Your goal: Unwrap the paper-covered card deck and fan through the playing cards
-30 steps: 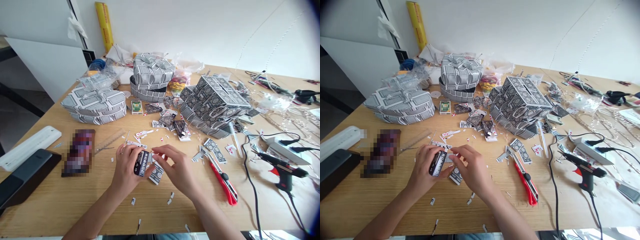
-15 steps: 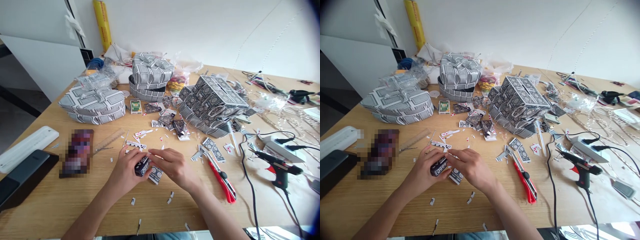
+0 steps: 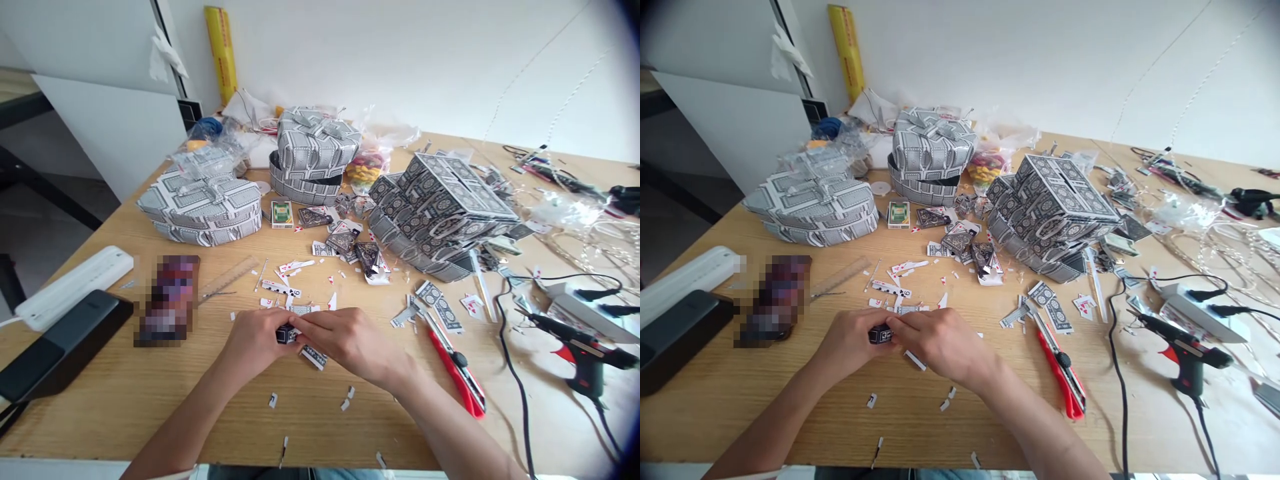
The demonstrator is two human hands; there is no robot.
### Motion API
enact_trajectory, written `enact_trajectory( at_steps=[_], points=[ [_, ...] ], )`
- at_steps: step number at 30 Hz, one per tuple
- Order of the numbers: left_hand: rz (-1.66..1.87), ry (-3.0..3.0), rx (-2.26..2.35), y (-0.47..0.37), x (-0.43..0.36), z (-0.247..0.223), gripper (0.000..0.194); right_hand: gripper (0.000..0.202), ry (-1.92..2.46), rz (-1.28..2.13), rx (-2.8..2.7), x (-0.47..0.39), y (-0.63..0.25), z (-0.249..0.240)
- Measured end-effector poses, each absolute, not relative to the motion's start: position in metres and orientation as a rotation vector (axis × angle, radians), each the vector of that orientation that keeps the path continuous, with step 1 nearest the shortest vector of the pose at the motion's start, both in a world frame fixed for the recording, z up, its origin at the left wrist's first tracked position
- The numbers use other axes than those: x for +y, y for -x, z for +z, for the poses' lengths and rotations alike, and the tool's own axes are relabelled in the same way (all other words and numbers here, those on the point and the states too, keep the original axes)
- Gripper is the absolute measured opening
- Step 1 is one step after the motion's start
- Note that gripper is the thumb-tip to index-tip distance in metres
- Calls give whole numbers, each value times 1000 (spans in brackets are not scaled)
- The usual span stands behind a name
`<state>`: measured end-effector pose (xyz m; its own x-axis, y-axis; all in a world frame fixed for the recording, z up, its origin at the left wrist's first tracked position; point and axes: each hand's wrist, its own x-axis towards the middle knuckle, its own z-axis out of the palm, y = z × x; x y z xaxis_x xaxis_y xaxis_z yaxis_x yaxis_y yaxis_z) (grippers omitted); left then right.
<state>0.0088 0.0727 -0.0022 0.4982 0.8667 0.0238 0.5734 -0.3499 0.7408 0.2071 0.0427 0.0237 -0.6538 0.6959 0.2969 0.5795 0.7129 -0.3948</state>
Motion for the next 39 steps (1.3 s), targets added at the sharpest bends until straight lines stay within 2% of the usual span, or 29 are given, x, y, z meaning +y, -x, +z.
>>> enact_trajectory(
  at_steps=[4, 7, 10, 15, 22, 25, 32, 35, 37, 39],
  points=[
    [486, -2116, 1190, -8, 75, -4, 29, 24, 1065, 412, -2498, 45, -201, 29],
    [628, -2293, 1208, -9, 75, -11, 35, 16, 1228, 419, -2459, 49, -197, 24],
    [793, -2623, 1240, -13, 72, -19, 42, 13, 1411, 615, -2213, 55, -195, 13],
    [830, -2835, 1229, -20, 68, -28, 53, 13, 1583, 821, -1912, 59, -193, -4],
    [836, -2797, 1136, -19, 67, -27, 59, 22, 1593, 763, -1820, 64, -198, -16],
    [875, -2735, 1136, -19, 66, -27, 62, 19, 1566, 830, -1791, 67, -200, -19],
    [934, -2230, 1161, -22, 61, -19, 60, 22, 1502, 1003, -1646, 69, -186, -37],
    [961, -2175, 1193, -23, 61, -16, 58, 22, 1480, 689, -1599, 64, -189, -26],
    [1004, -2198, 1232, -22, 62, -17, 59, 20, 1376, 376, -1701, 60, -194, -14],
    [1045, -2229, 1277, -21, 63, -20, 61, 17, 1266, 247, -1877, 56, -198, -2]
  ],
)
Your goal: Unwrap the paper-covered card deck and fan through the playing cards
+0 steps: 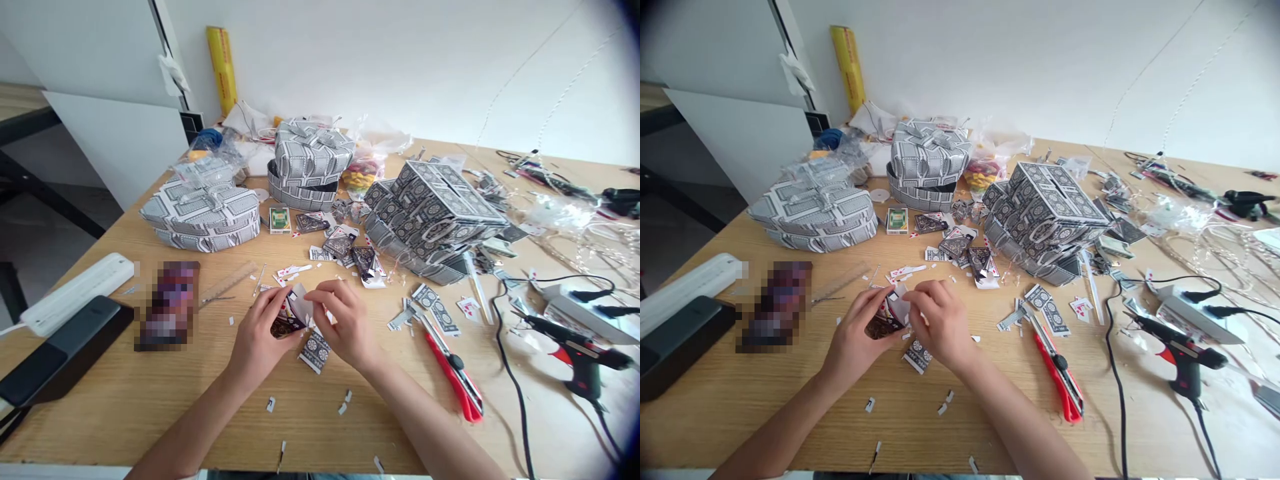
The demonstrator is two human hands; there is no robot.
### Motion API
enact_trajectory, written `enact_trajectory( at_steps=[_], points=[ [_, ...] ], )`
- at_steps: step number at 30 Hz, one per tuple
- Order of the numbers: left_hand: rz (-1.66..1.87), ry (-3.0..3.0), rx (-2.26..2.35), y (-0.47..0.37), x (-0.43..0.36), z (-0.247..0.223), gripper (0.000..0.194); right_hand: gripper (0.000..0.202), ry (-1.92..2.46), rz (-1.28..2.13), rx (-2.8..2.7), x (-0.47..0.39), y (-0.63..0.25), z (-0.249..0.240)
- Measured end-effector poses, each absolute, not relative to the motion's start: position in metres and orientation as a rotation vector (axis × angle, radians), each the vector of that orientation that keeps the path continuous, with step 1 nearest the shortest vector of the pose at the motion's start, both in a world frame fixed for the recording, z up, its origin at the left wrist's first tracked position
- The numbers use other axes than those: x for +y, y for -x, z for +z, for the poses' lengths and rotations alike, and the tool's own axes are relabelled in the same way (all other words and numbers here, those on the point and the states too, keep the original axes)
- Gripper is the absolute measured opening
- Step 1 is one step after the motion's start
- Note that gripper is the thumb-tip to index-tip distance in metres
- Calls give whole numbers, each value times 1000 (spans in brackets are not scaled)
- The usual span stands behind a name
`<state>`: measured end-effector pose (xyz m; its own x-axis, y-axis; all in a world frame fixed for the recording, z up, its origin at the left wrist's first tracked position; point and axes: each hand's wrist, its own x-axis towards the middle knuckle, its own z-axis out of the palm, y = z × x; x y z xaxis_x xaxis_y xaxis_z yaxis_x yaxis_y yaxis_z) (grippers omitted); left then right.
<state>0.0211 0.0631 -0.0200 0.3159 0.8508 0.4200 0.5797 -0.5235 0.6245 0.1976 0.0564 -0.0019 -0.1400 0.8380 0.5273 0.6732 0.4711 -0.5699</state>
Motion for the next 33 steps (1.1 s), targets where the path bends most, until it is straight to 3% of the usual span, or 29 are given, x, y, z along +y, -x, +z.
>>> enact_trajectory(
  at_steps=[15, 20, 26, 33],
  points=[
    [1034, -2647, 1316, -15, 67, -26, 66, 15, 1327, 1179, -1691, 63, -204, -4],
    [964, -2768, 1265, -15, 67, -24, 67, 14, 1312, 1246, -1677, 64, -206, -6],
    [955, -2649, 1287, -16, 67, -24, 67, 34, 1288, 1410, -1577, 67, -207, -6],
    [825, -2733, 1270, -16, 69, -27, 71, 11, 1342, 1296, -1646, 70, -202, -23]
  ],
)
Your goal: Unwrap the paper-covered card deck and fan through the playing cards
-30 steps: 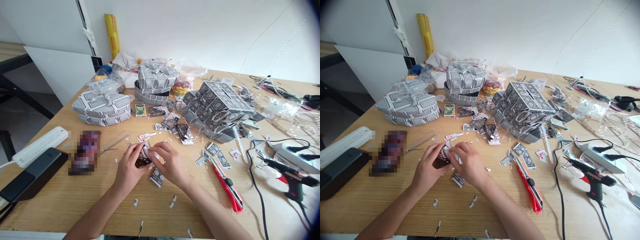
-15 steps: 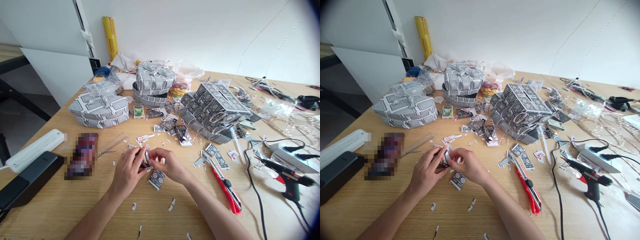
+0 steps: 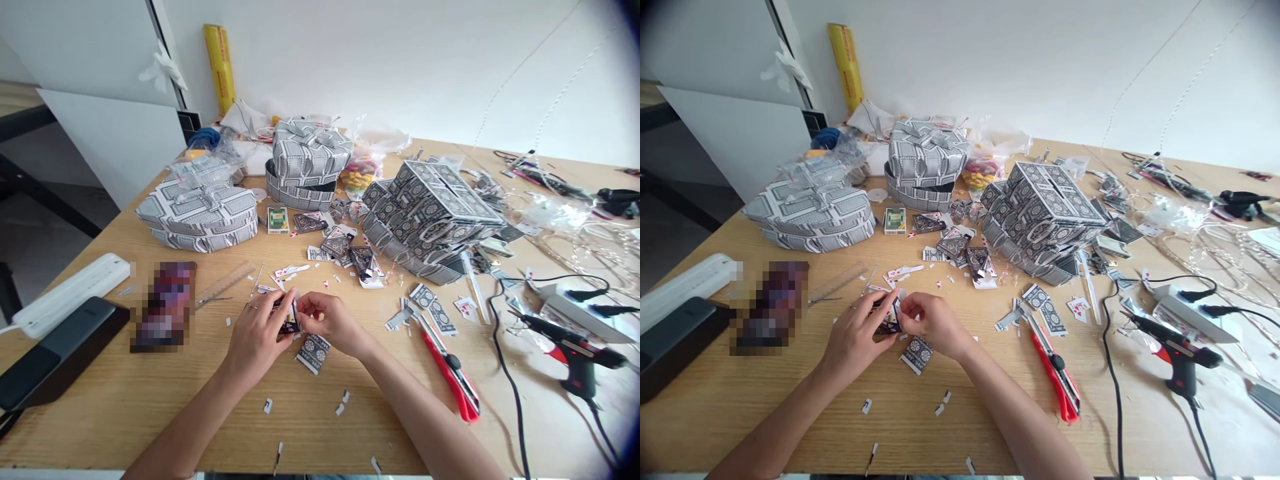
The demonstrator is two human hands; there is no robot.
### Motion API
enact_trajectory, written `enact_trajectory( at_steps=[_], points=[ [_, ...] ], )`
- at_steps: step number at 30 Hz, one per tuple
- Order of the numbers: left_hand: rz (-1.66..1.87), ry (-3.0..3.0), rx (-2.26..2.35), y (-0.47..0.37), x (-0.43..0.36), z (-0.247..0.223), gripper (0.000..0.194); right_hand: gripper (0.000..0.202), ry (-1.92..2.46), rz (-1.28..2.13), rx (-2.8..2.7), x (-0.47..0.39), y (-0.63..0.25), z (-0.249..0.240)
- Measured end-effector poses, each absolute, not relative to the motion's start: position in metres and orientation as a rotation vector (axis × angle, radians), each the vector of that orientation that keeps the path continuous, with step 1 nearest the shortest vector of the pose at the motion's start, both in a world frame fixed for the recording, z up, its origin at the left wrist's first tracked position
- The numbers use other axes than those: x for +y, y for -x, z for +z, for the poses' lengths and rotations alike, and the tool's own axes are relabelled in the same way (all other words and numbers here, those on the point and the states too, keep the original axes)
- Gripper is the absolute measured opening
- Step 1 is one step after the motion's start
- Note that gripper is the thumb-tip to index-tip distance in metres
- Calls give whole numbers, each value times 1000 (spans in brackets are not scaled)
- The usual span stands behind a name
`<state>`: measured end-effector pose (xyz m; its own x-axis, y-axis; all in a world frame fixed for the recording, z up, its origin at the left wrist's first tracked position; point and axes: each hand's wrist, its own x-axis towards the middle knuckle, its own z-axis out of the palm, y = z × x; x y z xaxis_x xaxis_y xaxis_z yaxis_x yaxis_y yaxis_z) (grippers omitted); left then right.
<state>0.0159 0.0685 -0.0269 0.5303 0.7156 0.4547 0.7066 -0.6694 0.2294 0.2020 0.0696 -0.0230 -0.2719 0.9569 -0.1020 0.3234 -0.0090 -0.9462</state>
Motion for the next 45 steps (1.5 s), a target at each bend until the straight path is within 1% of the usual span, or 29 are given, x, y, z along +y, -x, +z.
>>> enact_trajectory(
  at_steps=[2, 5, 13, 16, 21, 23, 27, 32, 34, 38, 39, 43, 45],
  points=[
    [792, -2755, 1247, -16, 69, -28, 71, 6, 1353, 1234, -1695, 70, -201, -27],
    [798, -2739, 1234, -17, 70, -28, 71, 6, 1358, 1180, -1724, 72, -202, -24],
    [876, -2681, 1246, -19, 70, -27, 72, 5, 1384, 1209, -1640, 72, -213, -2],
    [906, -2643, 1242, -18, 69, -29, 69, 11, 1360, 1287, -1635, 72, -213, -2],
    [936, -2471, 1235, -15, 68, -32, 61, 39, 1214, 1502, -1509, 72, -213, -3],
    [925, -2441, 1229, -15, 68, -32, 61, 44, 1173, 1565, -1464, 73, -215, -2],
    [910, -2464, 1209, -14, 69, -33, 63, 45, 1157, 1655, -1419, 75, -218, -4],
    [908, -2554, 1214, -15, 71, -34, 64, 48, 1177, 1654, -1450, 75, -220, -14],
    [877, -2634, 1181, -16, 70, -33, 65, 49, 1219, 1624, -1527, 74, -221, -18],
    [853, -2750, 1115, -17, 69, -30, 63, 50, 1336, 1447, -1637, 74, -218, -20],
    [859, -2733, 1117, -17, 69, -30, 64, 50, 1304, 1459, -1607, 74, -217, -19],
    [890, -2581, 1159, -13, 71, -29, 64, 51, 1114, 1732, -1413, 76, -217, -7],
    [904, -2519, 1161, -11, 73, -28, 64, 50, 1127, 1758, -1364, 76, -218, -3]
  ],
)
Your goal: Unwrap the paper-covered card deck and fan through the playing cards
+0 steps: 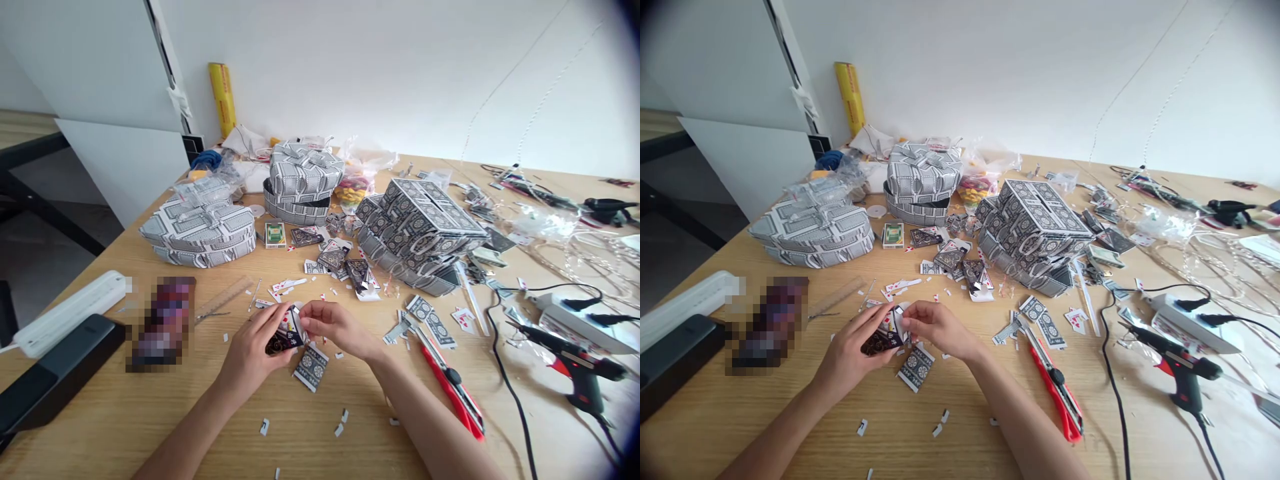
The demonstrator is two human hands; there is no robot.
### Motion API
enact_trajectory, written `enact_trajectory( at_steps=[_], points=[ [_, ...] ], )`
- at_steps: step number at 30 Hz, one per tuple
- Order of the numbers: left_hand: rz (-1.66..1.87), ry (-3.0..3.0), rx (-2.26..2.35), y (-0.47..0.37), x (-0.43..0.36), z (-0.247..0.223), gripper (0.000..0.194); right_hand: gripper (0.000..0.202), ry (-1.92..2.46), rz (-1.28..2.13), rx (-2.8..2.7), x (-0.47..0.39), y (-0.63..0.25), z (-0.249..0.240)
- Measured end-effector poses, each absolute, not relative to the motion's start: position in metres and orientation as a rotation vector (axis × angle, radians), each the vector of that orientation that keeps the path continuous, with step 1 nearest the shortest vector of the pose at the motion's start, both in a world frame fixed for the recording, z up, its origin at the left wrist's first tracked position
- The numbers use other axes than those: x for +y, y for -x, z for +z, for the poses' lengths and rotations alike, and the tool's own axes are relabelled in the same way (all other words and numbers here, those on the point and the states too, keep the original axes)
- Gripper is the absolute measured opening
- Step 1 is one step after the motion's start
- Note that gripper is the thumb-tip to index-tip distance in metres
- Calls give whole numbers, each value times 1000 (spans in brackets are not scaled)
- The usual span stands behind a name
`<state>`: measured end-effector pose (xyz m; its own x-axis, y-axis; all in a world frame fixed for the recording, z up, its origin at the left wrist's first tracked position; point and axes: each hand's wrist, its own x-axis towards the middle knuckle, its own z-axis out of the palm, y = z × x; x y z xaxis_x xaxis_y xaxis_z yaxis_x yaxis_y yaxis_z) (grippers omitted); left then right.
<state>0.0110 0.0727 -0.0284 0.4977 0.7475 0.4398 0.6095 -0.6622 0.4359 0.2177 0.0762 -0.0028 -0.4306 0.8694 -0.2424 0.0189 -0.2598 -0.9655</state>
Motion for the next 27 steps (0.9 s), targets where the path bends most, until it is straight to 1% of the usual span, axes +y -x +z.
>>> enact_trajectory(
  at_steps=[4, 9, 12, 16, 18, 23, 27],
  points=[
    [911, -2467, 1130, -10, 73, -27, 65, 48, 1152, 1736, -1301, 75, -217, -5],
    [902, -2488, 1115, -11, 72, -29, 68, 40, 1199, 1685, -1327, 74, -216, -10],
    [894, -2491, 1112, -12, 71, -31, 69, 31, 1259, 1640, -1365, 75, -214, -10],
    [874, -2491, 1110, -15, 71, -34, 68, 15, 1407, 1502, -1404, 74, -208, -12],
    [859, -2498, 1125, -15, 71, -35, 68, 11, 1451, 1461, -1400, 74, -208, -11],
    [854, -2547, 1180, -10, 76, -37, 65, 14, 1517, 1342, -1408, 73, -226, 1],
    [825, -2586, 1156, -10, 74, -35, 64, 21, 1417, 1341, -1528, 67, -233, 6]
  ],
)
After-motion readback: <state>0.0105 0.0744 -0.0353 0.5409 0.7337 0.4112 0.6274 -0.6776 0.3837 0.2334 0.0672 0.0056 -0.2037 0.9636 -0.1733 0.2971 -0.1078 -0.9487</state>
